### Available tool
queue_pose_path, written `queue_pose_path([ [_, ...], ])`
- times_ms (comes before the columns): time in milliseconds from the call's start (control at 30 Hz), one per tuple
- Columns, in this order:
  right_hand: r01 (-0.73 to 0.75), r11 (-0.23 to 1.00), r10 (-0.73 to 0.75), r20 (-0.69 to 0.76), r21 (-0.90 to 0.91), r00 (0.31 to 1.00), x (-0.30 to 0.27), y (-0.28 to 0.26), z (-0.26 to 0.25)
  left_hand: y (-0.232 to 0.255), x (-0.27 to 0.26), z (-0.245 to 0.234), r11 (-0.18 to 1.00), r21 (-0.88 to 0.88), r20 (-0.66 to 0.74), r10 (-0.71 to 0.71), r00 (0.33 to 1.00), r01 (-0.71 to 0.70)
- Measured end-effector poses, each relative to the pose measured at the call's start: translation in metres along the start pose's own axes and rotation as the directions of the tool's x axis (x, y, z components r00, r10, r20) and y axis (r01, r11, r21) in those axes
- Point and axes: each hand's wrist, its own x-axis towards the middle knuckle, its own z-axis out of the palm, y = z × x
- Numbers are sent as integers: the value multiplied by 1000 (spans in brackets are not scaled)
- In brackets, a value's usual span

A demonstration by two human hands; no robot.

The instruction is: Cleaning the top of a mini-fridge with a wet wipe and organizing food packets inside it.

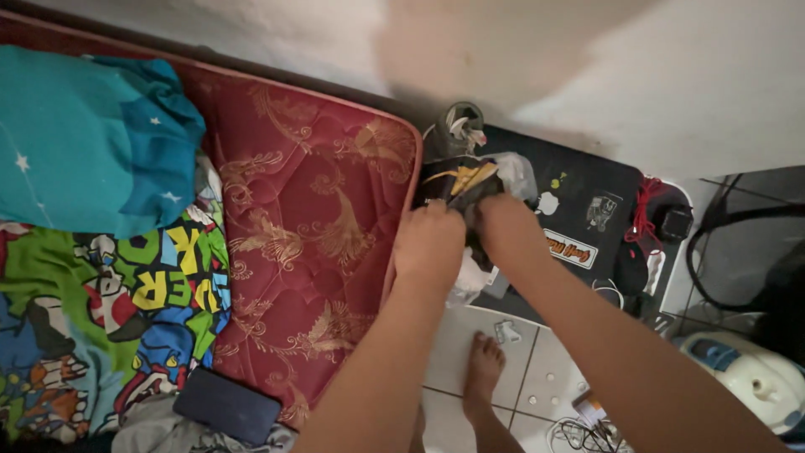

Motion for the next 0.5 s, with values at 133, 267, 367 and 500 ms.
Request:
queue_pose_path([
  [133,165,986,-165,-37,-1,986,-6,-2,-7,4,1,-2,1000,-14,-2,7,1000,-7],
  [267,151,988,-151,-13,27,988,2,-5,-8,8,3,-2,996,-73,-48,41,998,-44],
  [367,76,997,-77,29,22,997,9,-11,-14,7,7,-2,995,-93,-74,40,996,-47],
  [500,46,990,-25,151,-133,988,4,3,-6,-1,3,-2,997,-34,2,-64,998,64],
])
